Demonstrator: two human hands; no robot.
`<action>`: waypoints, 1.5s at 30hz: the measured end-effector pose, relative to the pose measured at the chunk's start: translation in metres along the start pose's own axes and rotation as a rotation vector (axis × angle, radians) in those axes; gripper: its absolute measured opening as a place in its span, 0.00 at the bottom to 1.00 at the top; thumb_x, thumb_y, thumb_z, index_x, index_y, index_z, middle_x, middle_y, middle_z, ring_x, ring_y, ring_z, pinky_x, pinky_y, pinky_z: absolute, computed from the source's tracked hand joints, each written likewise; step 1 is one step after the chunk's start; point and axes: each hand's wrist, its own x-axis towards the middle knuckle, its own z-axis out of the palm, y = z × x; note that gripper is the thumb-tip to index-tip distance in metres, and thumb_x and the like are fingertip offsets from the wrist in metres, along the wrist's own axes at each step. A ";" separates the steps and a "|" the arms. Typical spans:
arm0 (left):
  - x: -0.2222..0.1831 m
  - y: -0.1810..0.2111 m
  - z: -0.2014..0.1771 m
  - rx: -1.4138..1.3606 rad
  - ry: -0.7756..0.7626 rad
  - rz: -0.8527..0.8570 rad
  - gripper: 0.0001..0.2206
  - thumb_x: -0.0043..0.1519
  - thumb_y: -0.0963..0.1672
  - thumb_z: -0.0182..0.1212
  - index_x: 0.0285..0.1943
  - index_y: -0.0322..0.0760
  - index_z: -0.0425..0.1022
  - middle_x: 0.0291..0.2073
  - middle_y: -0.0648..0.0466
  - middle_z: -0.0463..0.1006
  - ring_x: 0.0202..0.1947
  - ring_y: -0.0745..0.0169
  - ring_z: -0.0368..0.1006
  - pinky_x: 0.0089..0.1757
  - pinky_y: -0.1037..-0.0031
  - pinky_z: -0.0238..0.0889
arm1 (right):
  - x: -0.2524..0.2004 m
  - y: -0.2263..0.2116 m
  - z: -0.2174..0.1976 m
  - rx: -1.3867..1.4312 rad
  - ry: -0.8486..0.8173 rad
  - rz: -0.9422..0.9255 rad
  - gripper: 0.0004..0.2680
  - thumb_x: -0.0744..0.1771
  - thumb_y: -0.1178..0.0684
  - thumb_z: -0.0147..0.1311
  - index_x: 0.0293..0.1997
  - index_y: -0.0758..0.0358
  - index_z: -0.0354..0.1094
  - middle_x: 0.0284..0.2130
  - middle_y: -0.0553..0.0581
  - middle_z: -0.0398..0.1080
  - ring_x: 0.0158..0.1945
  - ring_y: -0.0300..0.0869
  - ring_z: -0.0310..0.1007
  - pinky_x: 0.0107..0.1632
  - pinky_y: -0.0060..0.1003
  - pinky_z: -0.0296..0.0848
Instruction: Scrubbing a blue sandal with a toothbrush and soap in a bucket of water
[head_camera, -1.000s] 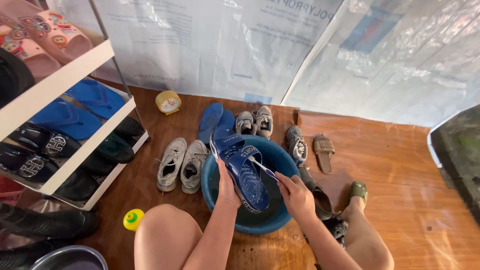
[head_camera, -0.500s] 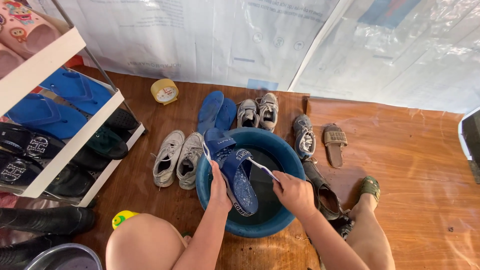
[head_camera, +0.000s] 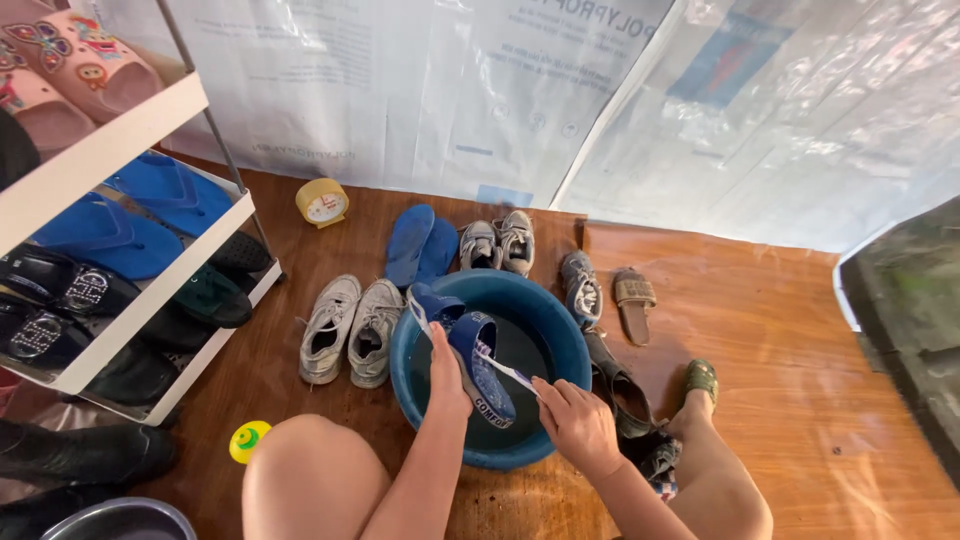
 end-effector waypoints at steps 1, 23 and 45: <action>0.017 -0.007 -0.005 -0.002 -0.015 0.000 0.48 0.58 0.68 0.44 0.82 0.51 0.35 0.79 0.47 0.38 0.77 0.39 0.39 0.70 0.47 0.38 | 0.005 -0.007 -0.011 -0.014 0.004 -0.001 0.07 0.69 0.51 0.48 0.47 0.53 0.73 0.21 0.45 0.60 0.20 0.36 0.66 0.24 0.30 0.70; -0.034 0.006 0.028 -0.022 -0.083 -0.046 0.46 0.58 0.69 0.43 0.83 0.58 0.35 0.80 0.48 0.35 0.78 0.41 0.35 0.70 0.46 0.35 | 0.015 0.052 0.001 -0.017 -0.602 0.542 0.14 0.70 0.36 0.39 0.51 0.42 0.72 0.30 0.51 0.74 0.33 0.49 0.79 0.38 0.47 0.79; 0.078 -0.031 -0.027 -0.341 -0.238 0.162 0.41 0.54 0.64 0.39 0.75 0.48 0.58 0.67 0.44 0.69 0.58 0.47 0.68 0.54 0.60 0.62 | 0.065 0.000 -0.007 2.108 -0.813 1.274 0.17 0.72 0.49 0.43 0.64 0.72 0.65 0.10 0.49 0.52 0.10 0.33 0.43 0.16 0.27 0.44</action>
